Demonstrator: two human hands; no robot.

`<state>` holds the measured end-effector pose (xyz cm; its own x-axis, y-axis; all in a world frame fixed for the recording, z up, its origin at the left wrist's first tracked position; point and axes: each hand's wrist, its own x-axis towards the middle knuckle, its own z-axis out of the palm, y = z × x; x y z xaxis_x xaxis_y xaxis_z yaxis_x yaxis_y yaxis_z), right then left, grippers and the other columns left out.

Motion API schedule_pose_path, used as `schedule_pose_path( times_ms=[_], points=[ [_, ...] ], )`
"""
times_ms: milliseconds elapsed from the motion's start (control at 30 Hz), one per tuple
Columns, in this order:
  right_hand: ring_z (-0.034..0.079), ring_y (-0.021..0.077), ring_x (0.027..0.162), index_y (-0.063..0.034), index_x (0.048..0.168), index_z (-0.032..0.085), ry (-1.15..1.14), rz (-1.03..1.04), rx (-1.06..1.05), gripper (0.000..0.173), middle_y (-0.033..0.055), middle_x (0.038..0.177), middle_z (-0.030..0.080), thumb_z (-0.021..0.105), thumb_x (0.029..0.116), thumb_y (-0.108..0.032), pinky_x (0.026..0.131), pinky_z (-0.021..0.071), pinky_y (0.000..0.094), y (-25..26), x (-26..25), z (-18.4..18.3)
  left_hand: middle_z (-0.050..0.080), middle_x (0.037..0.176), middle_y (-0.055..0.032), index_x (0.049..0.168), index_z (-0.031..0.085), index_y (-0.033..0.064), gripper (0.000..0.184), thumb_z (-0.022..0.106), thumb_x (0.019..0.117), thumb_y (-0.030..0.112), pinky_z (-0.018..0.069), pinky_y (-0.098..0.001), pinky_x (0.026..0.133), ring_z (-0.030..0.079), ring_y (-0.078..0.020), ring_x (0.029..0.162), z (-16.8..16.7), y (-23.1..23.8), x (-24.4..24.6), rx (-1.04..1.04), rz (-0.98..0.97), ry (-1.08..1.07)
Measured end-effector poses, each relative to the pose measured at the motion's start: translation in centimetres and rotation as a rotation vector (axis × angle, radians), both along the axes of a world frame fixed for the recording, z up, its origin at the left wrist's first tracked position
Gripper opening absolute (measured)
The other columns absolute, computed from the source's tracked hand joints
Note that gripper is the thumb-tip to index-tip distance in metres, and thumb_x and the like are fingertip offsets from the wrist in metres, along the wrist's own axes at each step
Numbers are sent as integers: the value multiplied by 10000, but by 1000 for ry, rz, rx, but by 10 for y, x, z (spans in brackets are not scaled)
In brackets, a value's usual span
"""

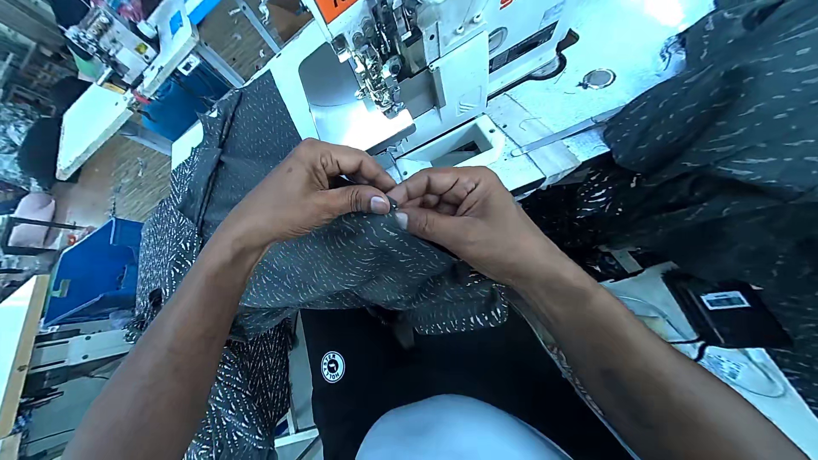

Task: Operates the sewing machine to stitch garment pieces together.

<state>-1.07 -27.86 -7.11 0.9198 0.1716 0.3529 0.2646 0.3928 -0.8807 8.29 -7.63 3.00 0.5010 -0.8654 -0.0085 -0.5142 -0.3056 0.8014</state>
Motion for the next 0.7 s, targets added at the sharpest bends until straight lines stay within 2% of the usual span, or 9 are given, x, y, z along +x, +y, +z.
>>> schedule_pose_path(
  times_ms=[67,133,167,233,300,367,467,600,700],
  points=[
    [674,74,768,-21,1061,609,-150,-30,-147,174,45,981,687,663,905,32,677,599,208,-4,-1,-6,725,924,-22,958,733,37,90,700,955,120,594,-243,795,695,-93,872,7,0,-1,-13,-20,-73],
    [651,67,811,-32,1010,674,-293,-81,-322,69,30,990,675,651,952,-62,695,580,208,-14,-2,-13,685,866,11,961,709,37,102,671,977,130,554,-183,669,640,-35,754,19,2,0,-2,-59,-156],
    [643,55,829,-55,987,700,-318,-75,-376,118,9,980,673,622,1000,-143,704,570,199,-19,0,-15,666,830,26,967,698,35,107,660,988,133,517,-157,611,605,-11,700,24,2,2,11,-78,-180],
    [634,29,862,-89,968,713,-312,-59,-430,314,-26,969,674,530,1061,-327,718,544,194,-23,6,-15,643,796,48,981,678,41,108,642,1002,140,490,-136,581,577,9,667,30,4,6,41,-90,-208],
    [632,34,795,-110,926,718,-255,-94,-405,337,-31,921,664,601,1017,-412,646,545,200,-16,10,-12,647,797,43,985,668,42,93,646,1001,131,504,-140,586,589,2,669,30,4,7,36,-73,-220],
    [643,64,757,-102,892,730,-183,-156,-355,188,-12,898,671,708,956,-277,624,562,221,-11,9,-12,667,810,42,991,677,46,77,661,988,122,528,-147,599,612,-4,682,36,6,8,22,-45,-257],
    [662,64,742,-84,880,752,-72,-181,-273,74,0,905,714,726,922,-138,628,576,210,-10,1,-13,685,829,47,996,696,45,89,679,976,130,539,-147,625,628,2,707,40,14,11,4,-23,-296],
    [601,56,565,-89,801,726,98,-217,-188,86,-3,698,685,774,867,-115,488,487,198,-2,3,-7,700,869,22,996,701,36,86,717,948,105,563,-180,667,649,-31,749,37,17,11,-51,12,-281],
    [562,56,524,-89,756,684,120,-223,-167,130,1,640,642,762,860,-87,452,441,196,2,7,-5,707,872,21,997,696,51,100,745,927,105,562,-186,667,655,-41,750,36,18,13,-77,68,-293]
  ],
)
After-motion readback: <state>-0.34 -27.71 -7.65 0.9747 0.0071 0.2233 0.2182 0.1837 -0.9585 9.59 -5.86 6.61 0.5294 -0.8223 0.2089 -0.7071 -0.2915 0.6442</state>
